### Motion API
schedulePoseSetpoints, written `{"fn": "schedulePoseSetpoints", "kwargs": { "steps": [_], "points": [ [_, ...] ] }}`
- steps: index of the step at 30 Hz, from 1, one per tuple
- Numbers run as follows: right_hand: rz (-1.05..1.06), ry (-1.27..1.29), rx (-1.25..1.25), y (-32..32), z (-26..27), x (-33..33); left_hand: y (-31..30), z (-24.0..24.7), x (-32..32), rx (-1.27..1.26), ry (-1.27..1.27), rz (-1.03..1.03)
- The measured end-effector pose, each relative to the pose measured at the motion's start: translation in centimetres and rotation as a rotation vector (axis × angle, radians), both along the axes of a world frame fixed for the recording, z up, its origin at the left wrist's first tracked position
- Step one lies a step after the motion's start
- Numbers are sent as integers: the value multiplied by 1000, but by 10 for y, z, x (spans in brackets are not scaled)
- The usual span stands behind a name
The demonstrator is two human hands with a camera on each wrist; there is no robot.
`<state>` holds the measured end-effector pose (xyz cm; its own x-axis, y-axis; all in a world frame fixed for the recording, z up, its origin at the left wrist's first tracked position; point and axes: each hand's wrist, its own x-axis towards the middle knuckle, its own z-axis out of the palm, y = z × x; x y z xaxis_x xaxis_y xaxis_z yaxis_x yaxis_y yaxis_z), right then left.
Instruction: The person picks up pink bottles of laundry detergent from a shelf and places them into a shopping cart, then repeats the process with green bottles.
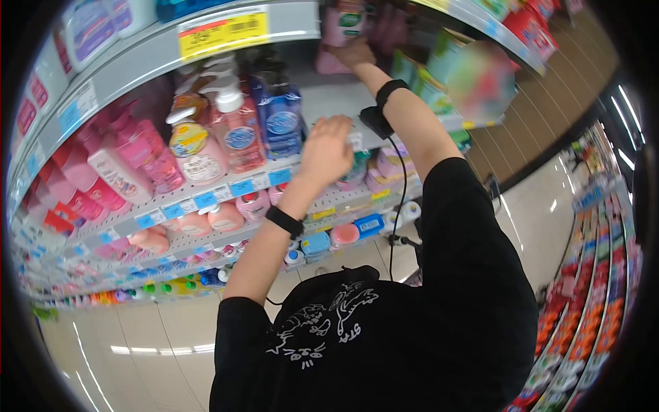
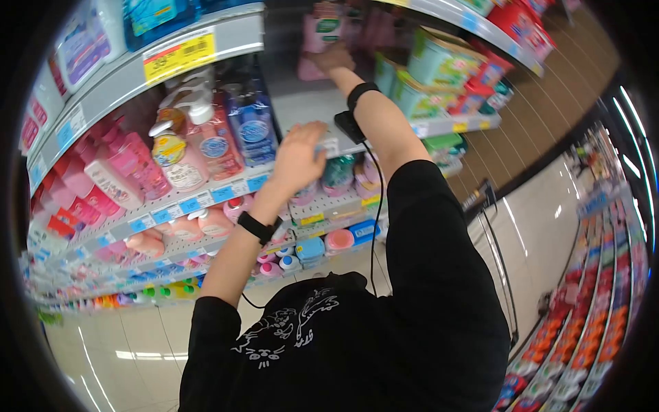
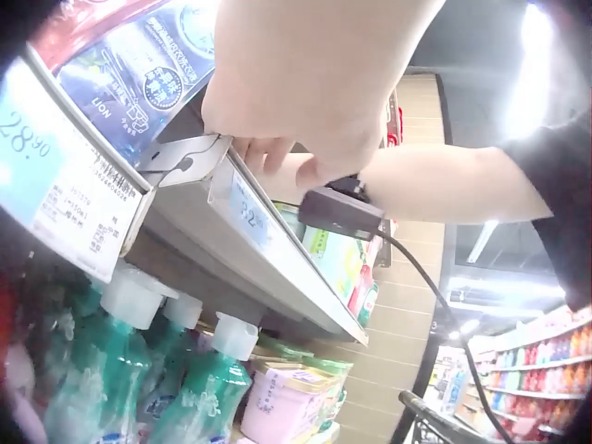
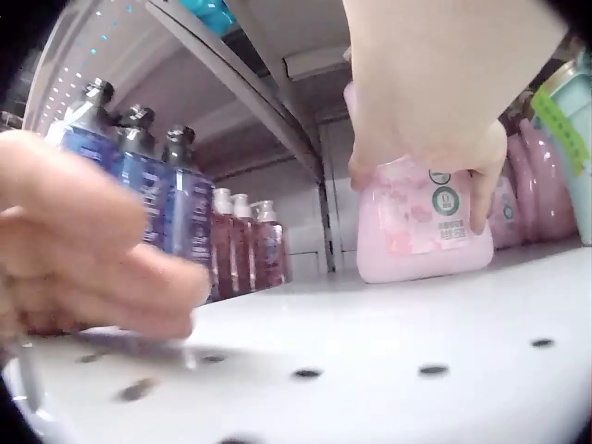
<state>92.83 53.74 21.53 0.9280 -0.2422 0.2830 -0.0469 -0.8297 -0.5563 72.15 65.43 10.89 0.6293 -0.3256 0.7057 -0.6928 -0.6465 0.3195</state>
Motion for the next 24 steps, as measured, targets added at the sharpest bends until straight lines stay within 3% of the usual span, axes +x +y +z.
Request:
{"fn": "schedulePoseSetpoints", "kwargs": {
  "steps": [3, 10, 14, 18, 20, 21, 24],
  "points": [
    [28, -102, 63, -10, -9, -44, -2, 9, -10, -324, 60, 10],
    [146, -393, 228, -35, -34, -163, -13, 41, -20, -433, -96, 26],
    [265, -559, 423, -39, -43, -255, -30, 64, -52, -496, -28, -115],
    [257, -629, 387, -52, -64, -344, -55, 69, -125, -629, 133, -360],
    [347, -698, 446, -67, -82, -382, -63, 56, -159, -493, -27, -447],
    [329, -611, 352, -80, -100, -397, -68, 56, -177, -415, -95, -481],
    [342, -214, 547, -118, -97, -499, -93, 42, -217, -303, -194, -625]
  ]
}}
